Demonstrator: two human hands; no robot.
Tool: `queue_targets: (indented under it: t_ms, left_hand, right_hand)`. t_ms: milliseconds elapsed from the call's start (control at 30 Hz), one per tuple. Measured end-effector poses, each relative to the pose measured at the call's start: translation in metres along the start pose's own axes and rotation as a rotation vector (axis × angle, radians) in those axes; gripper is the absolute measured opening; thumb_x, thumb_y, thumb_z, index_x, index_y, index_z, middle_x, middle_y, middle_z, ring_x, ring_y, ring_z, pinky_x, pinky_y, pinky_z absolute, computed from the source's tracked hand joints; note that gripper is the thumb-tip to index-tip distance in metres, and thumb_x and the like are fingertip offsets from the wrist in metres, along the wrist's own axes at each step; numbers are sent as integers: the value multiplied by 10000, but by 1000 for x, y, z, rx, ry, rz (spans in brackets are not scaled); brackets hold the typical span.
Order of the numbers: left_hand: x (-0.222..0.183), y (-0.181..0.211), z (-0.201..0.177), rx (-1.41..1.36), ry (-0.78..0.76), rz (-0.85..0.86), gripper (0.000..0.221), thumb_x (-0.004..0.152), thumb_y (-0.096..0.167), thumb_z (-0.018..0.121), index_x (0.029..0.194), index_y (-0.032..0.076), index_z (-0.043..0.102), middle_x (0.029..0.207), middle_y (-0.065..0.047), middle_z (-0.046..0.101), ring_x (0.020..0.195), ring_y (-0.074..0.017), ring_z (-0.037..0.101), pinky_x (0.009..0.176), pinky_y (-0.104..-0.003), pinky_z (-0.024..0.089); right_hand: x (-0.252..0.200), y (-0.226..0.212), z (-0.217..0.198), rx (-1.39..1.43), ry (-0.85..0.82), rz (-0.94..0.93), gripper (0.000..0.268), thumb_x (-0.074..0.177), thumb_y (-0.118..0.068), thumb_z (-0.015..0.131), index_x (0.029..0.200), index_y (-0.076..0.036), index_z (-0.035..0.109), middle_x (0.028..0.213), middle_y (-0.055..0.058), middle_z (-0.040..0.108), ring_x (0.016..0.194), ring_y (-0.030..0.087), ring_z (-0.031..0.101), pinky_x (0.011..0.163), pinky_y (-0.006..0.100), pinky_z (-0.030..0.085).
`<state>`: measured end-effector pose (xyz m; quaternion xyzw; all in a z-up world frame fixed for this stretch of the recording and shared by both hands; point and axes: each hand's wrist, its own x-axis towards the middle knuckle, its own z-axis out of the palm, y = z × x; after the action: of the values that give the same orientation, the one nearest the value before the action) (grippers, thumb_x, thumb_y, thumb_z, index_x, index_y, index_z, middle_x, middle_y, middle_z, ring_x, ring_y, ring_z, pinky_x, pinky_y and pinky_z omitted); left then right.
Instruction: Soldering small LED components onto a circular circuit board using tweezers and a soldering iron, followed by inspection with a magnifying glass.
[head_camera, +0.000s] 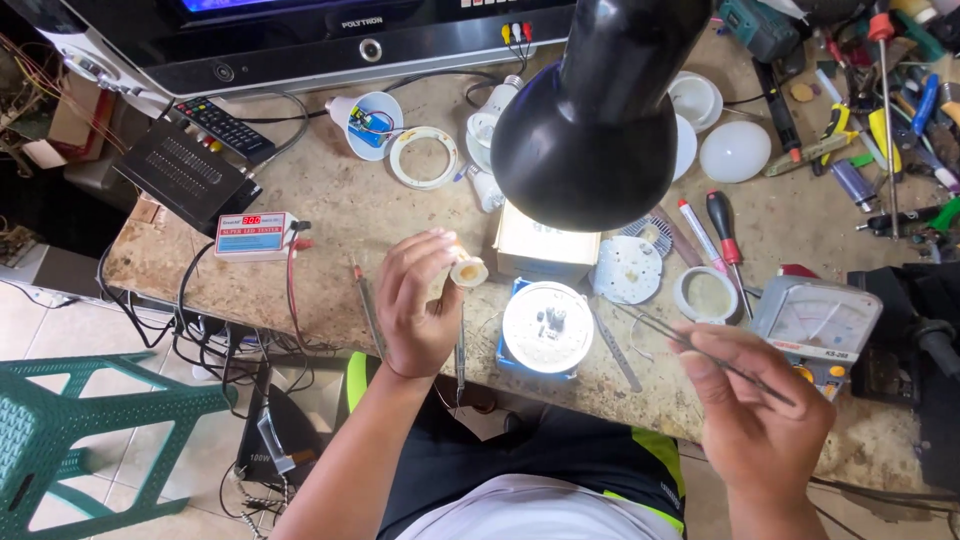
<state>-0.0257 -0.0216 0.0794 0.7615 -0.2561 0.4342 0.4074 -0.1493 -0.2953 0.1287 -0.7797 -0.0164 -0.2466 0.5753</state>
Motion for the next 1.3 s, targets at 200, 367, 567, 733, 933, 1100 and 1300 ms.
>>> queue_targets:
  t_ms: [200, 367, 567, 733, 933, 1100, 1300]
  left_hand:
    - [2, 3, 4, 43, -40, -56, 139, 1038, 63, 642, 1163, 4, 652, 1186, -157, 707, 1124, -346, 712, 1022, -437, 601]
    - [8, -9, 11, 35, -89, -82, 171, 1027, 61, 653, 1170, -30, 673, 1183, -172, 715, 1130, -344, 706, 1025, -434, 613]
    - [19, -21, 28, 55, -126, -71, 145, 986, -5, 723, 1128, -29, 719, 1151, -145, 737, 1090, -318, 713, 1004, -417, 618]
    - [30, -33, 38, 108, -142, -47, 100, 966, -67, 742, 1054, -20, 740, 1123, -142, 752, 1055, -314, 720, 985, -413, 611]
    - [35, -42, 50, 112, -187, -62, 133, 973, -162, 677, 1064, -90, 743, 1091, -197, 753, 1033, -365, 727, 982, -439, 607]
    - [34, -39, 54, 147, -157, -83, 115, 1008, -115, 643, 1075, -98, 735, 1042, -202, 742, 1013, -375, 709, 951, -449, 622]
    - [20, -38, 48, 162, -136, -114, 75, 982, -72, 717, 1053, -99, 719, 1059, -227, 729, 1007, -405, 709, 932, -476, 627]
  right_hand:
    - [31, -22, 28, -135, -189, -284, 88, 907, 10, 679, 995, 16, 675, 983, 172, 749, 924, 289, 801, 849, 357, 674]
    - [55, -24, 46, -140, -255, -326, 93, 913, 1, 680, 1005, 11, 668, 1008, 166, 757, 935, 288, 798, 883, 385, 663]
    - [58, 18, 57, 14, -125, -49, 118, 920, 13, 718, 1030, 4, 676, 1009, 175, 749, 900, 265, 791, 870, 321, 665]
    - [67, 53, 56, 21, -70, 180, 140, 911, -20, 732, 1015, 47, 666, 916, 175, 754, 833, 244, 780, 804, 319, 662]
    - [62, 60, 51, -420, -35, 9, 285, 886, -229, 828, 806, -34, 636, 634, 60, 598, 604, 158, 505, 632, 365, 417]
    - [65, 39, 55, -379, -188, -300, 182, 878, -99, 813, 808, -33, 659, 690, 79, 635, 614, 258, 556, 643, 380, 462]
    - [83, 6, 72, -266, -300, -466, 118, 946, -77, 724, 1054, -28, 733, 953, 133, 775, 791, 274, 735, 759, 394, 540]
